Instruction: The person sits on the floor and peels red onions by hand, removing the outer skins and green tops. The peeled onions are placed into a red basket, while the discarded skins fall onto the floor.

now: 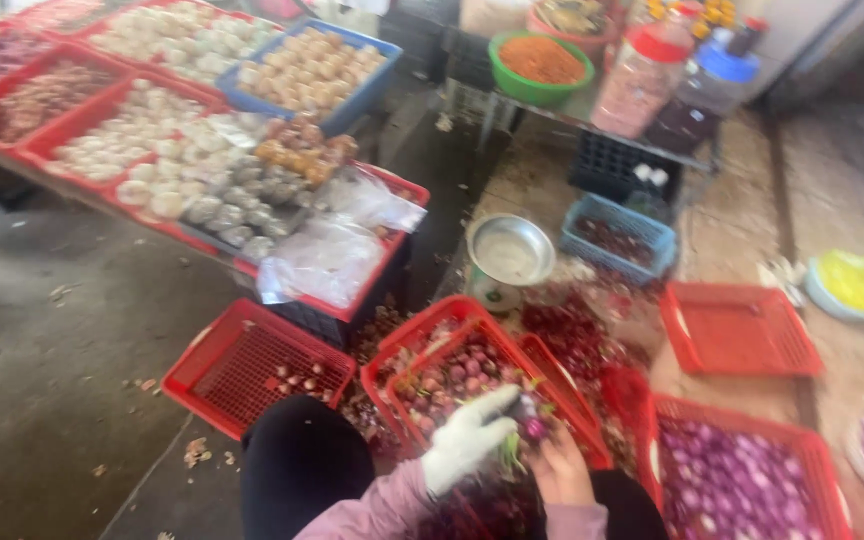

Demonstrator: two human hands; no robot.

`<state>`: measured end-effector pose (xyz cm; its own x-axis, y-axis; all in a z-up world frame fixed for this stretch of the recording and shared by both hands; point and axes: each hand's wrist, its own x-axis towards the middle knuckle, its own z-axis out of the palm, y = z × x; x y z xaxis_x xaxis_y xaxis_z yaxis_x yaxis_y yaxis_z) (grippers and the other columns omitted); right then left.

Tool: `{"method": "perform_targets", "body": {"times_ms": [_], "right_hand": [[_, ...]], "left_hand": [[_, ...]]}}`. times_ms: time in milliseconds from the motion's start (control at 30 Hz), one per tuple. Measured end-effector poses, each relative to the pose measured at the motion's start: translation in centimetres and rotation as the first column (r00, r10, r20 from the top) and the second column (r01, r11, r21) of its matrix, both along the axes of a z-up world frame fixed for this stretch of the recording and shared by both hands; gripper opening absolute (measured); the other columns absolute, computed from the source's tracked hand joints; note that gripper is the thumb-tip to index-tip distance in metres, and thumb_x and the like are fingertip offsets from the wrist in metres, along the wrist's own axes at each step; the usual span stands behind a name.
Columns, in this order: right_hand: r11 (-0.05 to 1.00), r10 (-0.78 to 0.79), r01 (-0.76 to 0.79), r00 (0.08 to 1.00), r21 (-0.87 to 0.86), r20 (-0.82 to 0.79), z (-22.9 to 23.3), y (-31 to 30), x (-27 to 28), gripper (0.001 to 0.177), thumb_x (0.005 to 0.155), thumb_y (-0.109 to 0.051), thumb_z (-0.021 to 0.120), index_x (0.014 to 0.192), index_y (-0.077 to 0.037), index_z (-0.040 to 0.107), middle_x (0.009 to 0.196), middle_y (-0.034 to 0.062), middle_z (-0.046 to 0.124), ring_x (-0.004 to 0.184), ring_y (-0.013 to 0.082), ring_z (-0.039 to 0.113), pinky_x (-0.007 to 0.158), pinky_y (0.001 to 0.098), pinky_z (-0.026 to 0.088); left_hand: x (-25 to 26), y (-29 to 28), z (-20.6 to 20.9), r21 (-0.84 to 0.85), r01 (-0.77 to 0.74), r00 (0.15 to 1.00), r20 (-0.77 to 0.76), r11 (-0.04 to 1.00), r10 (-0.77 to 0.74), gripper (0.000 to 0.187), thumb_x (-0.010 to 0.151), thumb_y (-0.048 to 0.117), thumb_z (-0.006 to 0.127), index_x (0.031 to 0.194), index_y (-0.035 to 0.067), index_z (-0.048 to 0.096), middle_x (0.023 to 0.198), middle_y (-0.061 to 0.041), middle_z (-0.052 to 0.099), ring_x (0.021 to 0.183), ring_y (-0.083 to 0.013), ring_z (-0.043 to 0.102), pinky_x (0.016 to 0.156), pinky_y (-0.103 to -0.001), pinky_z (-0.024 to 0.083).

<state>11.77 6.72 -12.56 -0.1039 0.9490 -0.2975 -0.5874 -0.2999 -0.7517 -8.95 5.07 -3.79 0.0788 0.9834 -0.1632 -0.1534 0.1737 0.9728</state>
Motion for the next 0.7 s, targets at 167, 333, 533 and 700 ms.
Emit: {"method": "perform_targets", "body": {"times_ms": [167,333,533,700], "right_hand": [[0.998,0.053,-0.06,0.977,-0.027,-0.205,1.5,-0.5,0.5,0.042,0.095,0.004,0.056,0.137,0.002,0.056,0.136,0.0279,0.063,0.114,0.0416,0.066,0.093,0.0383,0.056],[0.981,-0.128,0.099,0.977,-0.169,-0.172,3.5,0.3,2.6,0.039,0.099,-0.005,0.057,0.138,-0.001,0.06,0.127,0.0219,0.067,0.116,0.0398,0.067,0.097,0.0384,0.057],[0.694,-0.701,0.66,0.528,-0.287,-0.48,5.3,2.0,10.3,0.037,0.099,-0.008,0.06,0.134,0.004,0.059,0.129,0.0219,0.066,0.12,0.0336,0.065,0.104,0.041,0.059],[0.925,-0.379,0.367,0.912,-0.103,-0.154,4.1,3.3,6.7,0.029,0.097,-0.019,0.066,0.125,-0.009,0.07,0.109,0.0177,0.076,0.101,0.0296,0.075,0.09,0.0423,0.065]], "left_hand": [[-1.1,0.3,1.9,-0.108,-0.113,0.993,-0.048,0.988,0.109,0.062,0.091,0.023,0.068,0.15,0.011,0.053,0.156,-0.006,0.056,0.143,-0.0139,0.053,0.123,-0.029,0.035],[-1.7,-0.2,5.1,-0.308,-0.045,0.999,-0.014,0.95,0.043,0.065,0.097,0.025,0.058,0.161,0.021,0.045,0.082,-0.002,0.068,0.046,-0.005,0.039,0.041,-0.018,0.035],[-1.7,0.0,5.7,-0.299,-0.014,0.993,-0.119,0.954,-0.022,0.072,0.093,0.029,0.053,0.162,0.022,0.034,0.171,0.002,0.032,0.156,-0.0133,0.033,0.126,-0.028,0.022],[-2.0,0.4,1.1,-0.429,-0.106,0.966,0.17,0.897,0.195,0.063,0.096,0.018,0.066,0.156,0.03,0.05,0.097,-0.013,0.07,0.061,-0.0166,0.06,0.04,-0.026,0.049]]}}
